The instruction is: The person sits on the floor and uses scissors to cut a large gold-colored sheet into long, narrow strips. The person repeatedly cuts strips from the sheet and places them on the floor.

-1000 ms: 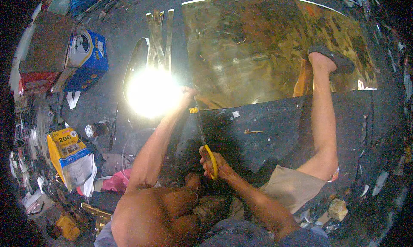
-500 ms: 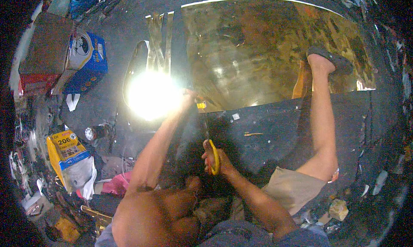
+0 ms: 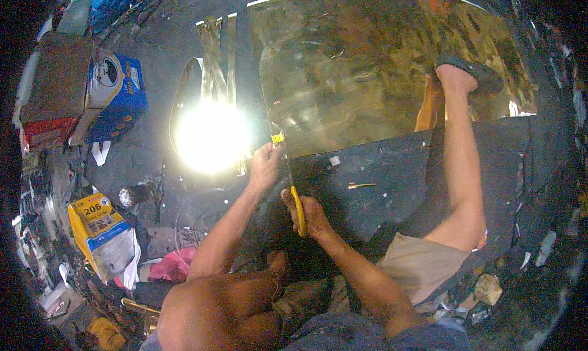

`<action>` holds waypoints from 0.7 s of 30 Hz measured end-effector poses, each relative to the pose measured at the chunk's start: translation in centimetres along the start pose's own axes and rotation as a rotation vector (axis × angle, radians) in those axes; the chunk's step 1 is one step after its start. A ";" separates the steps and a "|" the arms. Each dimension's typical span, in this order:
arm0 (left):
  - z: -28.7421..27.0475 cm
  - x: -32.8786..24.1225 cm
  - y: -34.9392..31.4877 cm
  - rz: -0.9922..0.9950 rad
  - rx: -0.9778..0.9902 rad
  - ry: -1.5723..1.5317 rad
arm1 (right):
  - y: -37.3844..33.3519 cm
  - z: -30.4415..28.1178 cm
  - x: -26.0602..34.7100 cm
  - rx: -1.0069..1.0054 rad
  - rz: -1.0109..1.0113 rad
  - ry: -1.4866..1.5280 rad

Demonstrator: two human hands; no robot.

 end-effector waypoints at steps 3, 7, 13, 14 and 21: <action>0.0 -2.4 -1.0 0.016 -0.037 0.121 | -0.1 -0.2 1.1 -0.006 0.005 0.010; -0.1 -2.9 -1.2 0.012 -0.006 0.009 | 0.4 0.3 0.6 -0.027 -0.018 0.034; -0.2 -3.5 -1.2 -0.016 0.049 -0.162 | -1.3 -0.2 3.6 -0.117 -0.061 -0.111; -0.1 -3.4 -1.2 -0.019 0.057 -0.183 | -1.4 -0.1 3.8 -0.119 -0.049 -0.102; -0.4 -3.3 -0.9 -0.040 0.124 -0.209 | 1.0 -0.9 6.3 -0.148 -0.056 -0.157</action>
Point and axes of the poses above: each hand's wrist, its own y-axis towards the middle knuckle, its own z-axis out of the palm, x = y × z, the point moved 4 cm from there along y, towards the middle knuckle, and after that the axes turned 6 degrees about x, right-handed, at the moved point
